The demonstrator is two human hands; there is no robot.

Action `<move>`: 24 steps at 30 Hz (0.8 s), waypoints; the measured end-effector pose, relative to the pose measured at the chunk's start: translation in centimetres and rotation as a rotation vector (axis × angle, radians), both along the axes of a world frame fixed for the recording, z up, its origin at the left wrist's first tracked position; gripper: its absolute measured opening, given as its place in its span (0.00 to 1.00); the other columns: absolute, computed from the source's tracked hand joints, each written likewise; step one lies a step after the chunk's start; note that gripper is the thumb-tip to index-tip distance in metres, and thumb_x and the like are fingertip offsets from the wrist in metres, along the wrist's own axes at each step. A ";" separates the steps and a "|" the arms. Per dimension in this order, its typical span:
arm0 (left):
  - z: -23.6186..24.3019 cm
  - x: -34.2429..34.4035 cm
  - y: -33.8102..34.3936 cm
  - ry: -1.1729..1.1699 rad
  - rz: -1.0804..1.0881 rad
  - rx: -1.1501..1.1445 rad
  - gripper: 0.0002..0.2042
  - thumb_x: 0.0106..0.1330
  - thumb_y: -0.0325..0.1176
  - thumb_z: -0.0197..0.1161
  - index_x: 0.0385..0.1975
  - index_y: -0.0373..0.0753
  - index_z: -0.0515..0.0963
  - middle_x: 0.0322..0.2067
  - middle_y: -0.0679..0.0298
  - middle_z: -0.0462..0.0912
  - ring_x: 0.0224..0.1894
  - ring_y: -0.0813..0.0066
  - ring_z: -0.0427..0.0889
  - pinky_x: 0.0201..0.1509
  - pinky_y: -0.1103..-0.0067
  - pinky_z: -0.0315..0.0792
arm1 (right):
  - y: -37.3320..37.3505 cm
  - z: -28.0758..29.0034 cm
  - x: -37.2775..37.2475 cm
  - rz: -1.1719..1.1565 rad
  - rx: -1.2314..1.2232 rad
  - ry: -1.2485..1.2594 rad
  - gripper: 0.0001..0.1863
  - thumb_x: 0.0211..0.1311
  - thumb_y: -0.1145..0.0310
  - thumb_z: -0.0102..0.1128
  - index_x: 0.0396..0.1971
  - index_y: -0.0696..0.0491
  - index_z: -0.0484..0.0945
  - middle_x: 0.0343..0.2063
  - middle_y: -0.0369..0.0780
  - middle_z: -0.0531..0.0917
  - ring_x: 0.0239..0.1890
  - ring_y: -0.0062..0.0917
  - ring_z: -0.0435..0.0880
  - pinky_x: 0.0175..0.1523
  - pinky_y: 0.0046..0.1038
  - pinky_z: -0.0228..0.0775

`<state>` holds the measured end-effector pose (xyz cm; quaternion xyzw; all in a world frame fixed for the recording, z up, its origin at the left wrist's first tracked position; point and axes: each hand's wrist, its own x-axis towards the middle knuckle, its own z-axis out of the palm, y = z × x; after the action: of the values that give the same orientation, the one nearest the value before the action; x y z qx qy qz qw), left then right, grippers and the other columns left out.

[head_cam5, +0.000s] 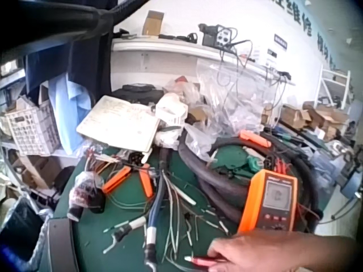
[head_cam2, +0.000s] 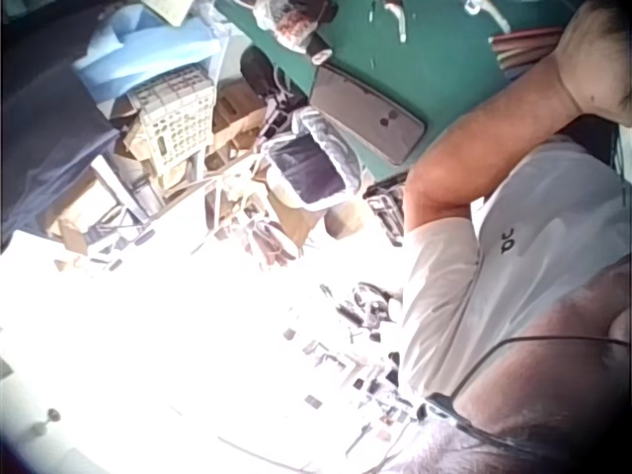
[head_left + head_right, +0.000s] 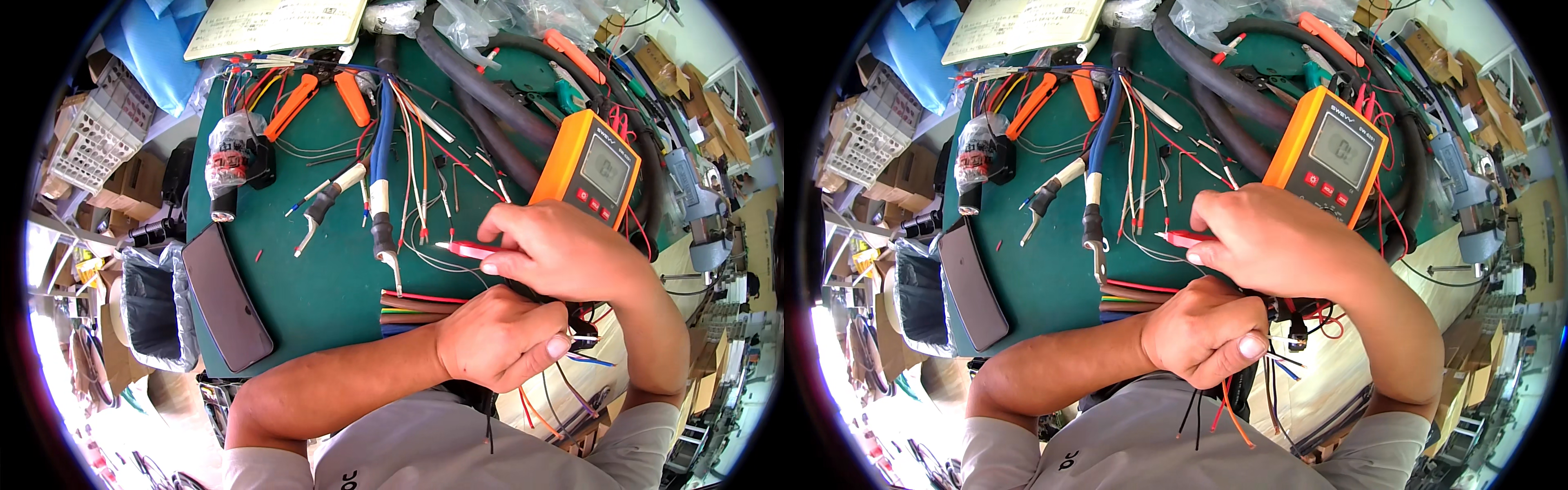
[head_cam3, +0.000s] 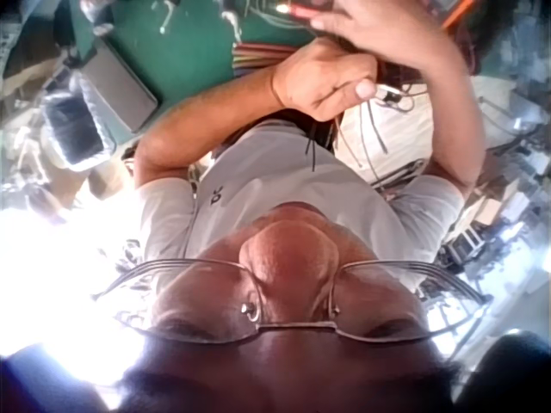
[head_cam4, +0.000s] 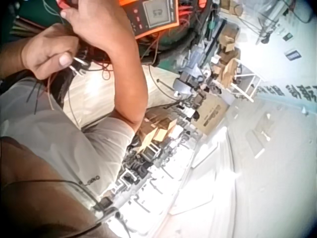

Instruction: The person uses a multimeter to test electrical continuity on various colored wires, pressing the probes against the wire ends and checking the numerical display.

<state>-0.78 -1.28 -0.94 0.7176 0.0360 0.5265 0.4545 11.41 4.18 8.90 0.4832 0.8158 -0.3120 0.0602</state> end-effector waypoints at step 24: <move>-0.1 -0.1 0.0 0.052 -0.003 -0.001 0.09 0.66 0.31 0.53 0.25 0.35 0.66 0.13 0.57 0.65 0.16 0.54 0.69 0.21 0.64 0.63 | 0.2 1.1 0.7 -0.166 -0.270 0.331 0.11 0.64 0.68 0.59 0.40 0.60 0.74 0.24 0.37 0.80 0.26 0.16 0.76 0.31 0.21 0.69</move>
<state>-0.86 -1.28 -0.99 0.7308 0.0469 0.5070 0.4546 12.14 4.38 9.96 0.4783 0.7230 -0.4973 -0.0359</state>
